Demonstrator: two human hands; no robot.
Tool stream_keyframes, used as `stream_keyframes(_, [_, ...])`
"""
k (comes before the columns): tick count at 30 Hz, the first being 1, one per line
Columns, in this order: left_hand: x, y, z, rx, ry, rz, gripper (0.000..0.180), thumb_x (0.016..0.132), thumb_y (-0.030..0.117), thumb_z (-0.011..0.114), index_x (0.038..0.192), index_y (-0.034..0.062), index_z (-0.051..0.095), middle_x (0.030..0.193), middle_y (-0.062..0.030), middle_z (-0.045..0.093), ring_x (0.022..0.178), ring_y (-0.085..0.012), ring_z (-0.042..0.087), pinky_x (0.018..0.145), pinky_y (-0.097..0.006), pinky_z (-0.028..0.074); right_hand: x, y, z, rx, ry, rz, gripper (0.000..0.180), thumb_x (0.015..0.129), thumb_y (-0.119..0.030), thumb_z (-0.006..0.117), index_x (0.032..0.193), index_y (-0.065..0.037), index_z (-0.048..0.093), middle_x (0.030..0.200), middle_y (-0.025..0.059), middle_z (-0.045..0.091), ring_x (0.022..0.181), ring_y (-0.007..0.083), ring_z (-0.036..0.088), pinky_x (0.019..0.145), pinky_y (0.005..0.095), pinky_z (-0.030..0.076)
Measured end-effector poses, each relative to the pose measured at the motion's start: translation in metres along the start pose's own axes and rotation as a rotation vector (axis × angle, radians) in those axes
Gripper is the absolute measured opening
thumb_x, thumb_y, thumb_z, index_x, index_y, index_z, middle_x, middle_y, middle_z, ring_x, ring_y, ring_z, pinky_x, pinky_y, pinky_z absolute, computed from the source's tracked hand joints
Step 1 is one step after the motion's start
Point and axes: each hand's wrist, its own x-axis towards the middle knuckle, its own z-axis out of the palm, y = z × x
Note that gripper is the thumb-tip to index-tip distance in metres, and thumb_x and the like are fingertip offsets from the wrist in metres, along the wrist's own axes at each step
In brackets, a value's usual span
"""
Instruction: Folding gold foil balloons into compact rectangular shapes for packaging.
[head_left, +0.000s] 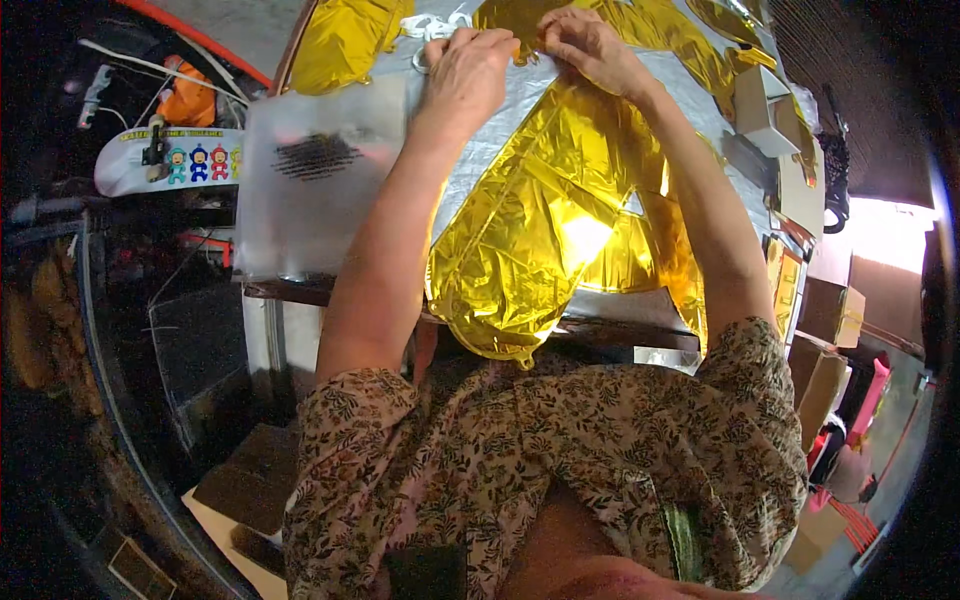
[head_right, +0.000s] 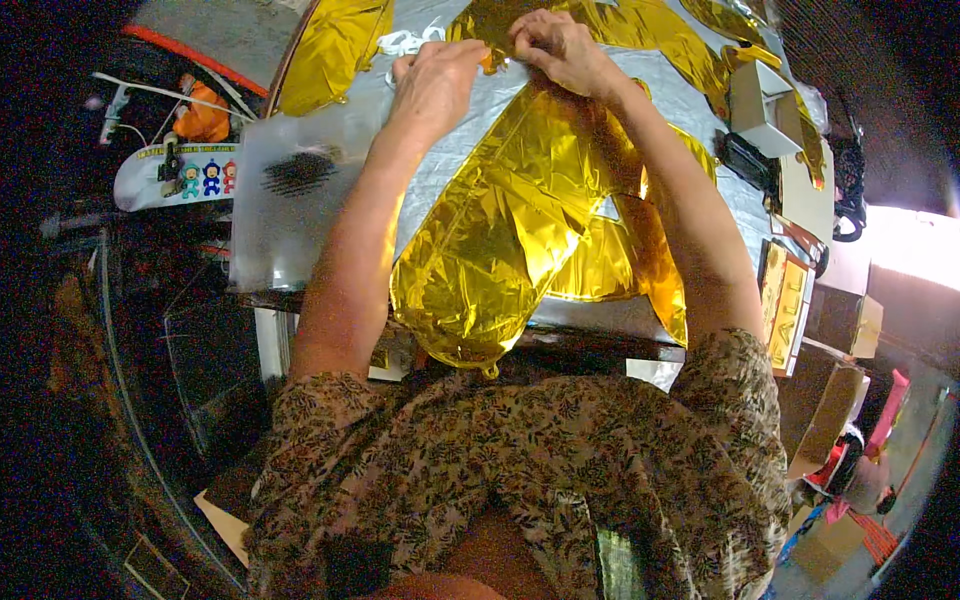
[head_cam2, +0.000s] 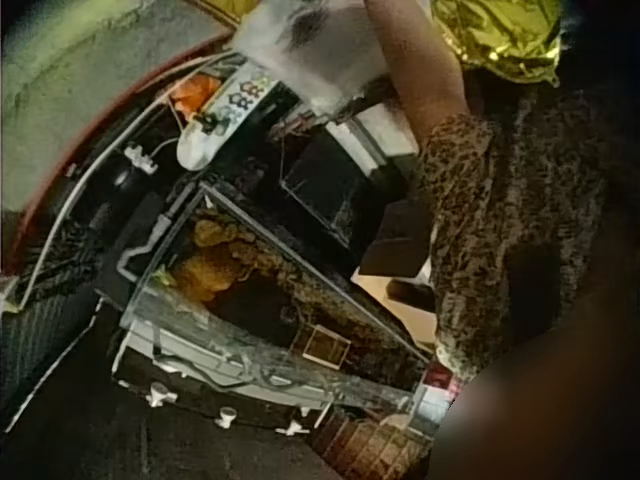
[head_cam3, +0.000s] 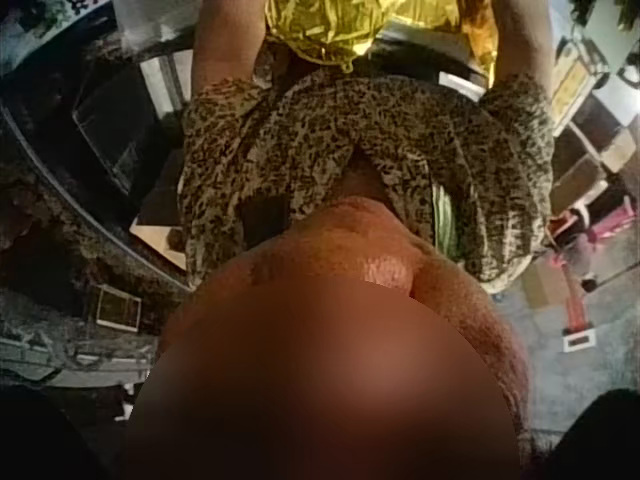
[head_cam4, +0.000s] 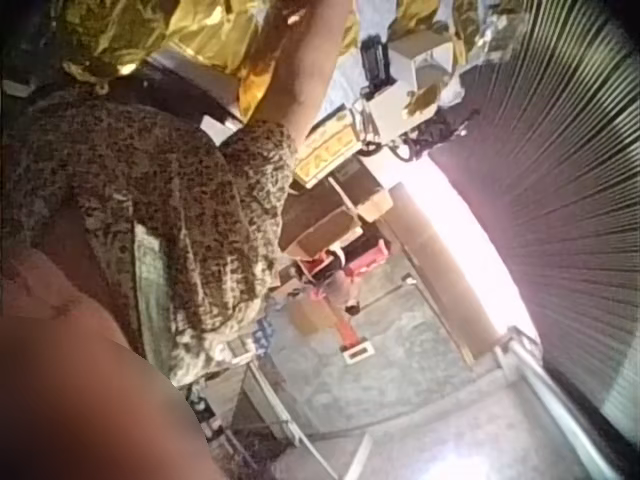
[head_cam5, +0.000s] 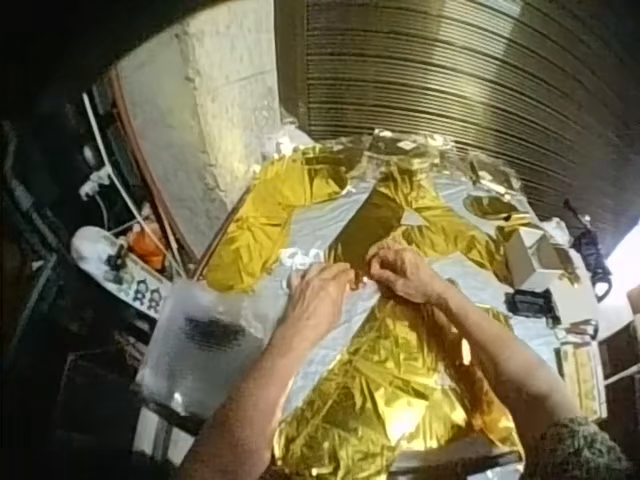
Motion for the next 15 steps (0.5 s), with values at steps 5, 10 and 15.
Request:
stream_keyframes(5, [0.000,0.000,-0.002,-0.024,-0.018,0.004,0.036,0.089,0.005,0.058,0.119,0.0118,0.075,0.131,0.0004,0.069,0.122,-0.0241,0.060,0.103,-0.047,0.038,-0.009,-0.002,-0.015,-0.062,-0.133,0.426,0.014,0.096,-0.018,0.072,0.098,-0.004,0.070,0.109,0.0129,0.065,0.098,0.0293,0.062,0.091,0.0391,0.048])
stream_keyframes(10, [0.005,0.003,0.002,-0.063,-0.053,-0.026,0.037,0.090,0.006,0.057,0.121,0.0144,0.074,0.135,0.0013,0.068,0.124,-0.0234,0.059,0.104,-0.049,0.036,-0.004,0.030,0.010,-0.369,0.122,-0.207,0.033,0.087,-0.031,0.080,0.119,-0.022,0.076,0.119,0.0084,0.069,0.111,0.0302,0.063,0.097,0.0456,0.051])
stream_keyframes(15, [-0.002,-0.007,-0.004,-0.047,-0.068,-0.067,0.036,0.091,0.008,0.057,0.123,0.0154,0.074,0.137,0.0020,0.067,0.124,-0.0233,0.059,0.104,-0.050,0.037,0.003,-0.011,0.009,-0.245,-0.076,-0.051,0.016,0.093,-0.020,0.075,0.105,-0.010,0.076,0.122,0.0138,0.063,0.117,0.0323,0.055,0.104,0.0458,0.041])
